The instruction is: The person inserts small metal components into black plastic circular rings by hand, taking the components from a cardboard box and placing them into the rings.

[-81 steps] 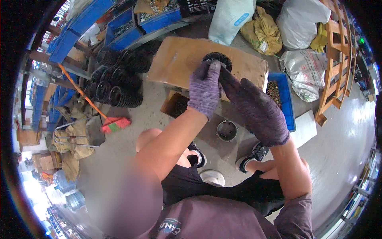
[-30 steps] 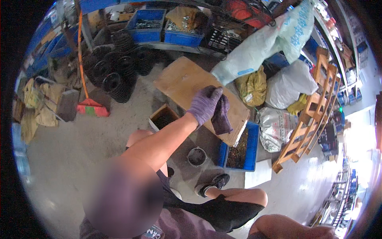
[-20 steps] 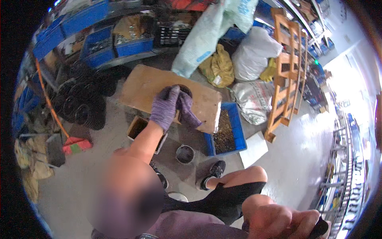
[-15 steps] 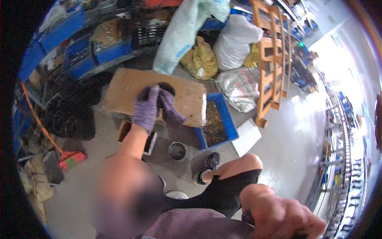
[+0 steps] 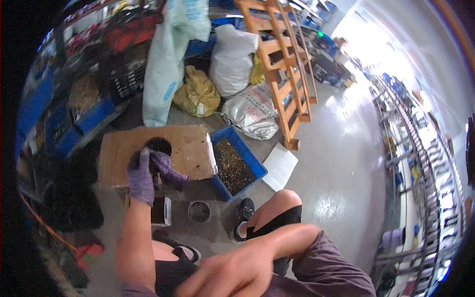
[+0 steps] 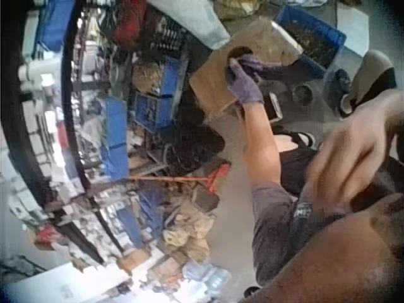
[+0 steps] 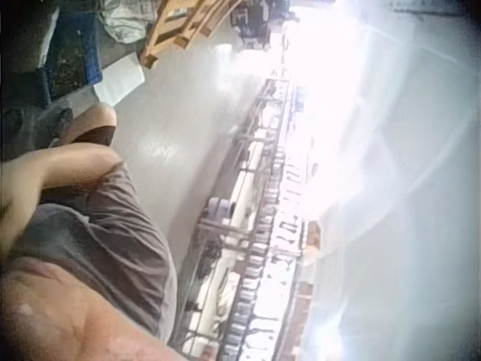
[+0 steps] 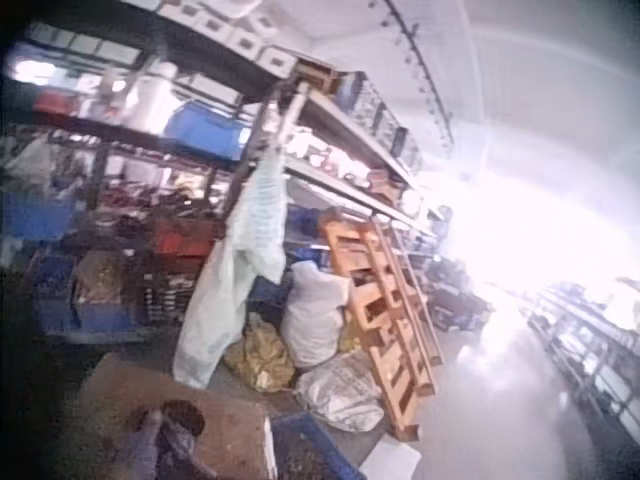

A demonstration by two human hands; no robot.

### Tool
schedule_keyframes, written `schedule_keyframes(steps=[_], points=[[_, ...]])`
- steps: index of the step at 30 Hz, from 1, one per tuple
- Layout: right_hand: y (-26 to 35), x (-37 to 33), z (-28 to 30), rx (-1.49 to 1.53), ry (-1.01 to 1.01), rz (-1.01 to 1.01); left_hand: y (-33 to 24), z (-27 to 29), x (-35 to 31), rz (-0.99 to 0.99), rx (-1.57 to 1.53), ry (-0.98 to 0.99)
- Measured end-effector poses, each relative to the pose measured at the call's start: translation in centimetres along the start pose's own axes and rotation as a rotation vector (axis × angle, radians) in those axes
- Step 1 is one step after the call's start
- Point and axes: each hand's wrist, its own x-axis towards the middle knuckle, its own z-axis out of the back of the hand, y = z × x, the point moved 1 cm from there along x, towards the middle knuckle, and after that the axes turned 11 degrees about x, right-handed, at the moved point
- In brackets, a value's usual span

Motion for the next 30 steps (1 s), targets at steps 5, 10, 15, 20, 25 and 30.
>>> schedule_keyframes(steps=[5,10,15,20,25,30], points=[[0.7,3.0,-2.0,-0.256,0.096,0.253,1.0,0.7,-0.1,0.018,-0.029,0.002],[1.1,1.9,-2.4,-0.255,0.122,0.230,0.3,-1.3,-0.8,0.059,-0.133,0.065],[-0.4,3.2,-2.6,-0.228,0.181,0.164,1.4,-0.8,-0.2,0.015,-0.179,0.045],[-1.6,4.0,-2.5,-0.141,0.251,0.072,0.8,0.0,-0.6,0.111,-0.154,0.051],[-2.6,4.7,-2.8,-0.097,0.308,-0.032,0.6,-1.2,-0.6,0.081,-0.153,0.083],[-1.1,5.8,-0.6,0.019,0.438,-0.103,2.6,0.4,-0.4,0.175,-0.148,0.018]])
